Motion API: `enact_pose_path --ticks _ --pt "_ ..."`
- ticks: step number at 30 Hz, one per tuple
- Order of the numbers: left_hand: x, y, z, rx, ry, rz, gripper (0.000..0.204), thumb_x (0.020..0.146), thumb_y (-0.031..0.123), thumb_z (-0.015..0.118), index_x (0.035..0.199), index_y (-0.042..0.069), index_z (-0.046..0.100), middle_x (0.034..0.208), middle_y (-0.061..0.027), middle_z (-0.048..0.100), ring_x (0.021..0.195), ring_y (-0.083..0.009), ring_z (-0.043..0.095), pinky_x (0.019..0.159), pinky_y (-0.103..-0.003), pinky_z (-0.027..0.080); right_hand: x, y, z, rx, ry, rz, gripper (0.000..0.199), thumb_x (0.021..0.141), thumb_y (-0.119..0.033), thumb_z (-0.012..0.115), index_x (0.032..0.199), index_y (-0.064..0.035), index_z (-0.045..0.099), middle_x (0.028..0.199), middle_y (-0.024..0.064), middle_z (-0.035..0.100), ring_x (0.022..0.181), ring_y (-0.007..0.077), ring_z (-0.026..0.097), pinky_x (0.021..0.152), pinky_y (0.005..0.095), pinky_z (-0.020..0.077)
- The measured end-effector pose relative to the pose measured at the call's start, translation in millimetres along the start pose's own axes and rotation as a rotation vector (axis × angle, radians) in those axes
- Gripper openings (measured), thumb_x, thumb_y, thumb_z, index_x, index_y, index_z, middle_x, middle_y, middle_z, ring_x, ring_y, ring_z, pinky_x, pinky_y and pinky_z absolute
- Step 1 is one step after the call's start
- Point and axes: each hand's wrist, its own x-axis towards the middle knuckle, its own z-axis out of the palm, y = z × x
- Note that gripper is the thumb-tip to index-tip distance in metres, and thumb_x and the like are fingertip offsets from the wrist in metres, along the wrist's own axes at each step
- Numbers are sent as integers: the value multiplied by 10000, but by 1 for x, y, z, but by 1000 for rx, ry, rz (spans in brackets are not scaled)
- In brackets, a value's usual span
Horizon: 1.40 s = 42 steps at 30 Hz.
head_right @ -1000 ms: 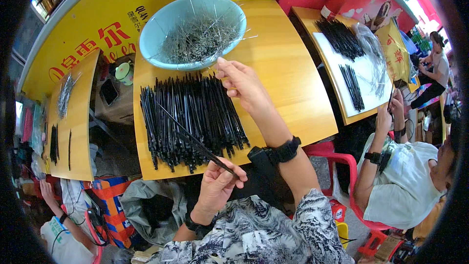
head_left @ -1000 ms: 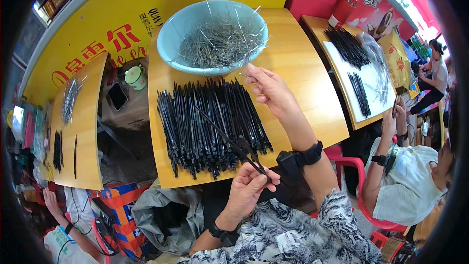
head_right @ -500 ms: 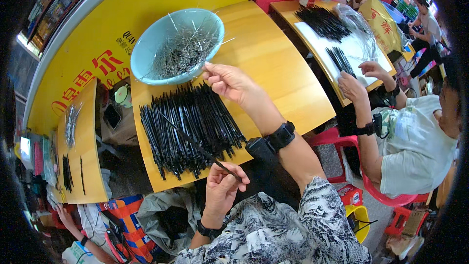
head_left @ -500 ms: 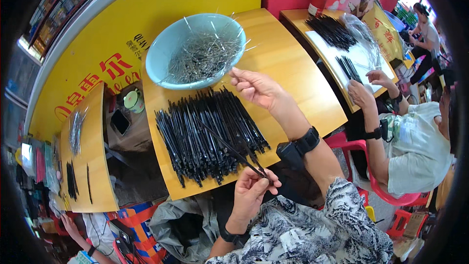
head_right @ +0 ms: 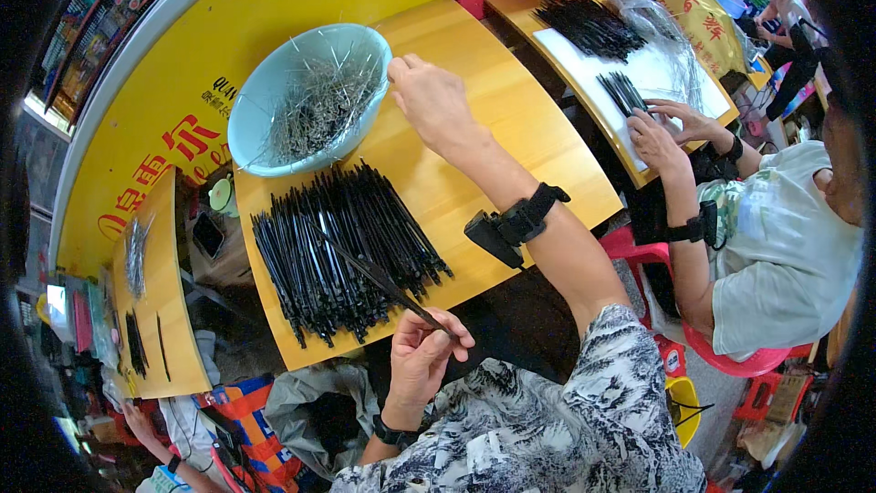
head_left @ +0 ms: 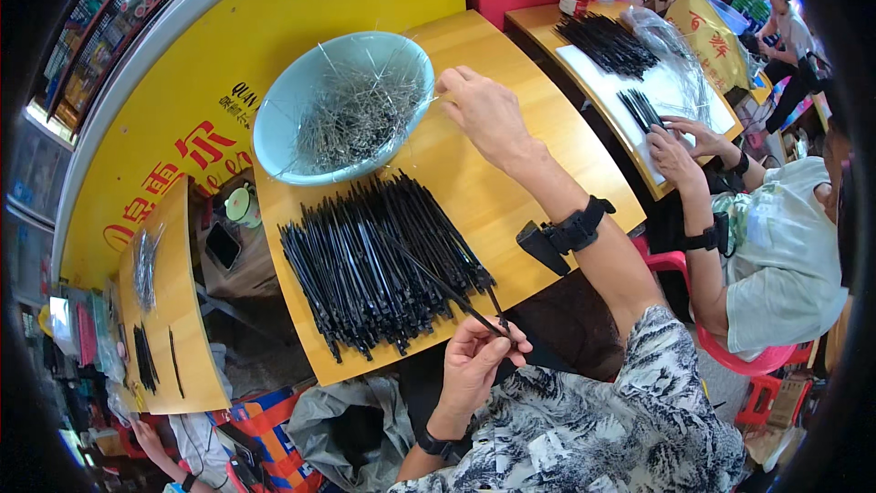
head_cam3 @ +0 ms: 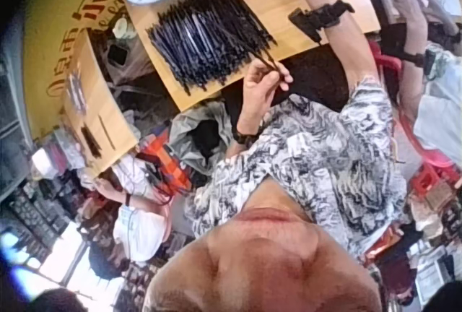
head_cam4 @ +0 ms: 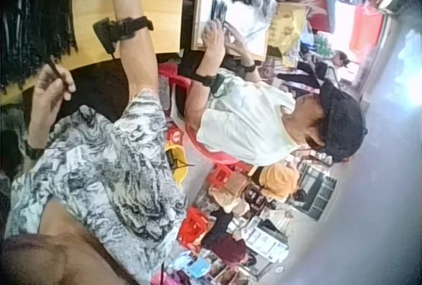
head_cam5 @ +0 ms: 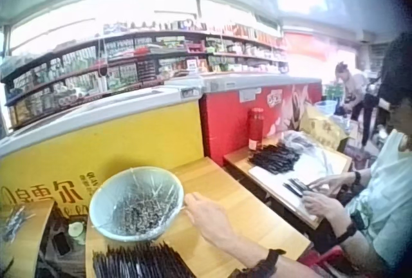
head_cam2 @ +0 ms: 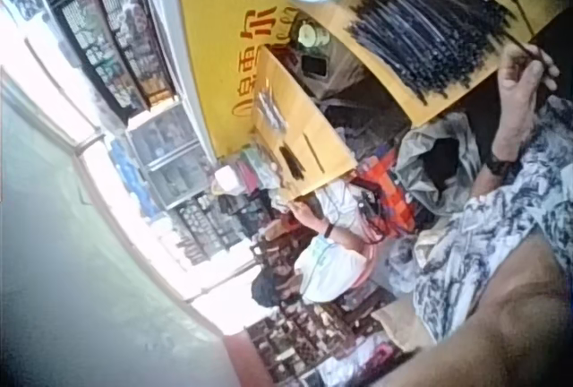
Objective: The person picks up a black plastic strip and a thin metal wire, threads the wire through the strip, and places it on a pile. After repeating this several times, they gather the assembled pieces into a bundle and place them into a large bag.
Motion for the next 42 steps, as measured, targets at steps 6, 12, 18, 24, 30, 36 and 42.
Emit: enact_pose_path --ticks 6,12,18,24,30,36,42 --pt "-1 -1 1 39 23 12 140 840 34 561 974 23 520 896 -149 575 794 -232 607 603 -270 527 -8 -24 -6 -78 -9 61 114 799 -128 579 857 -42 532 840 140 573 743 300 583 626 377 467" --pt "1 -5 4 41 5 3 137 838 33 567 965 27 517 899 -152 575 798 -240 610 602 -277 530 -23 -32 11 1189 -560 862 236 865 -196 575 995 -10 509 811 33 552 529 43 445 428 195 379" --pt "-5 -1 3 59 9 30 139 839 43 572 967 34 519 901 -148 578 791 -239 612 606 -277 529 -18 -21 12 1810 -631 1156 225 852 -12 545 1060 7 462 805 43 488 530 -7 364 370 90 279" --pt "-8 1 2 11 -28 41 140 854 19 546 991 0 522 913 -144 592 827 -217 617 674 -295 532 -29 -28 -18 1819 -637 1178 267 852 -1 537 1102 9 443 809 43 488 524 -7 364 377 93 290" --pt "-10 0 1 19 -28 31 141 852 29 554 986 -3 522 914 -137 590 828 -210 617 676 -289 532 -39 -35 -53 1694 -699 1100 239 863 -44 541 1083 -15 453 782 41 489 498 -18 344 377 86 266" --pt "-6 1 2 67 -15 18 147 851 20 549 993 -6 523 916 -121 586 833 -203 611 677 -285 531 -71 -26 -75 1598 -729 1041 203 867 -83 550 1051 -38 478 749 23 507 467 -23 329 371 89 243" --pt "1 -8 2 122 61 11 141 831 14 555 968 25 525 919 -113 572 790 -192 602 622 -252 506 -67 -26 -58 1423 -596 858 159 869 -165 560 941 -36 503 729 27 528 520 12 413 424 150 358"
